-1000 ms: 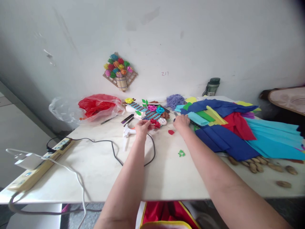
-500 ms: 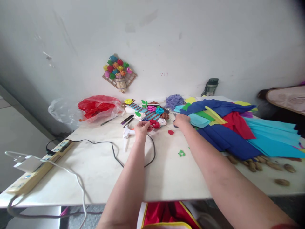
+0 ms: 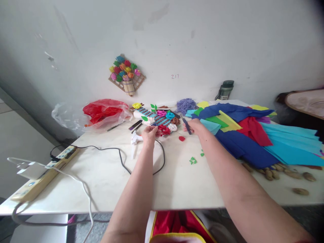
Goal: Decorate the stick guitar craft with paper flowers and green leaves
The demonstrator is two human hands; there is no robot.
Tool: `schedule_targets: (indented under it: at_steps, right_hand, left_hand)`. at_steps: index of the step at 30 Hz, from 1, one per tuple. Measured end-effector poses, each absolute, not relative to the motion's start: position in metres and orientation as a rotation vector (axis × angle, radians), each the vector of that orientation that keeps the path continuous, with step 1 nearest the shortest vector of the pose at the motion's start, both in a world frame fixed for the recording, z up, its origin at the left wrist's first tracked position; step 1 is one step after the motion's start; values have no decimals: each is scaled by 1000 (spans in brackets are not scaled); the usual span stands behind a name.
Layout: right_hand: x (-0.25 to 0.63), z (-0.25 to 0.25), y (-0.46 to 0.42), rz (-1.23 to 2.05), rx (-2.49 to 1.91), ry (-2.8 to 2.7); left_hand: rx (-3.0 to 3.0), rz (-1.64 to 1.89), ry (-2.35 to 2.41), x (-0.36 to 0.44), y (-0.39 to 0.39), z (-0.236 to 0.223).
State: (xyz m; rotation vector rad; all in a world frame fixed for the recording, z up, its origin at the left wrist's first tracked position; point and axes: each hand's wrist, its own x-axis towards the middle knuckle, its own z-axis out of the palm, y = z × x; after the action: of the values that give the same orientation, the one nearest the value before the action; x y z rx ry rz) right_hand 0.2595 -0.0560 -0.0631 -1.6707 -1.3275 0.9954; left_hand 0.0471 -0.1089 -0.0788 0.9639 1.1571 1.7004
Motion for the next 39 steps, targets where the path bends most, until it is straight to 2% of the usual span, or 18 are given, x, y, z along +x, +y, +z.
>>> schedule_targets:
  at_steps: [3,7,21,39]
  right_hand:
    - [253,-63,-64,1412,-1242,-1087]
    - [243,-61,-73,1594,-906,-1042]
    - [185,-55,-98,1436,-1046,-1275]
    - [178,-61,-103,1465,-958,-1203]
  left_hand:
    - [985,1702,1135,47,-111,-78]
    - [990,1698,1141,46,-113,-79]
    - [910,1735,1040,44,-114,-78]
    - [815,1774,1012,35,-117,-73]
